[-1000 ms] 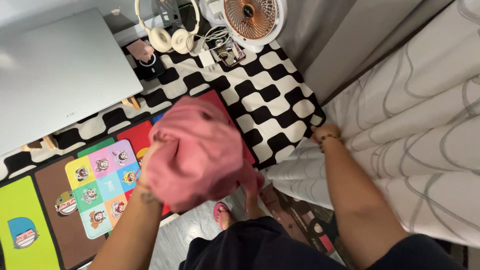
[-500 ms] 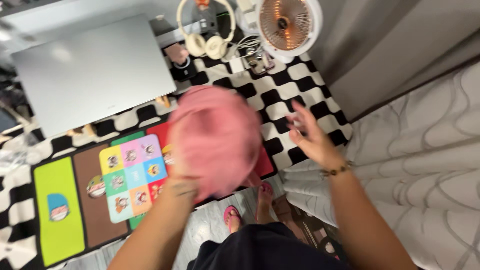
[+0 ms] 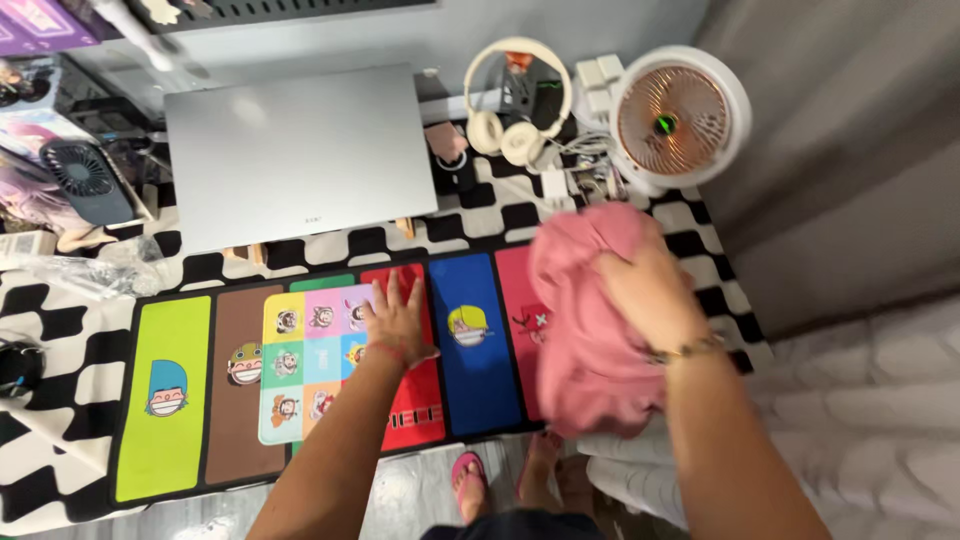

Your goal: The person wipes a desk surface and several items using a pink cloth. They clean multiple colorful mousepads, a laptop, a keyboard, a computer mouse, and a tablet, moving items aside as needed to reach the desk surface.

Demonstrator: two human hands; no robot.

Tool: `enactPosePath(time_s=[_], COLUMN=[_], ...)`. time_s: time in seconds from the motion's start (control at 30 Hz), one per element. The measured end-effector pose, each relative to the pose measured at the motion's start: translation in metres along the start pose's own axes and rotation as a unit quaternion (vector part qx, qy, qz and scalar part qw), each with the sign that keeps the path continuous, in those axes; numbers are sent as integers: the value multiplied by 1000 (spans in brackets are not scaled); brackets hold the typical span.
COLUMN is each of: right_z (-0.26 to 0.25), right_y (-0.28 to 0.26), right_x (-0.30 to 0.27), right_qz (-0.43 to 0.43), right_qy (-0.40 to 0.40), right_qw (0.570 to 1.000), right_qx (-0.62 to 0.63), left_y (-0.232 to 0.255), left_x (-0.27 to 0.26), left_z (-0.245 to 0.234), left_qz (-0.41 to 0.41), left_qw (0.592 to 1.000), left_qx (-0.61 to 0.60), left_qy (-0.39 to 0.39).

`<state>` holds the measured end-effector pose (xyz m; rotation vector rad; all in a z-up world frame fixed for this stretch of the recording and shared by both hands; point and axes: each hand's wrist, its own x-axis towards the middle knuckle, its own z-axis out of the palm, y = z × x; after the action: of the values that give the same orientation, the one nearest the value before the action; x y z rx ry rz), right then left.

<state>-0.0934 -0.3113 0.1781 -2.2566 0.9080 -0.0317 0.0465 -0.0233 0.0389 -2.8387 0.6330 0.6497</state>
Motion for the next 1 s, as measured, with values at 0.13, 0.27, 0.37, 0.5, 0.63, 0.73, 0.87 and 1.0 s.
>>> enactPosePath(time_s=[0.13,0.27,0.37,0.5,0.63,0.73,0.87,1.0], right_z=[66,173,216,234,221,214,190,141], right_y=[-49,-85,-74,-77,-105,-88,-50,-42], right_x=[37,37,54,86,103,117,127,109], right_qz=[-95,-133,-130,-169,-212,-202,-103,78], right_qy=[-121,-86,-98,-68,-151,-157,-55,-73], right_qw=[982,951,968,979,917,926,943,969], right_qx=[-110,-264,-192,-96,-302,-278,-312,-221], left_y=[-7,-17,-21,-20,-18,-18,-19,-17], left_x=[27,38,41,37,41,42,38,35], left_z=[-13,1,3,1,-2,-4,-9,-10], left_qz=[-9,7,8,14,4,5,7,6], left_qw=[992,996,995,994,992,992,993,993], left_qx=[98,55,32,31,58,42,33,16], left_qy=[-80,-77,-97,-103,-113,-119,-109,-113])
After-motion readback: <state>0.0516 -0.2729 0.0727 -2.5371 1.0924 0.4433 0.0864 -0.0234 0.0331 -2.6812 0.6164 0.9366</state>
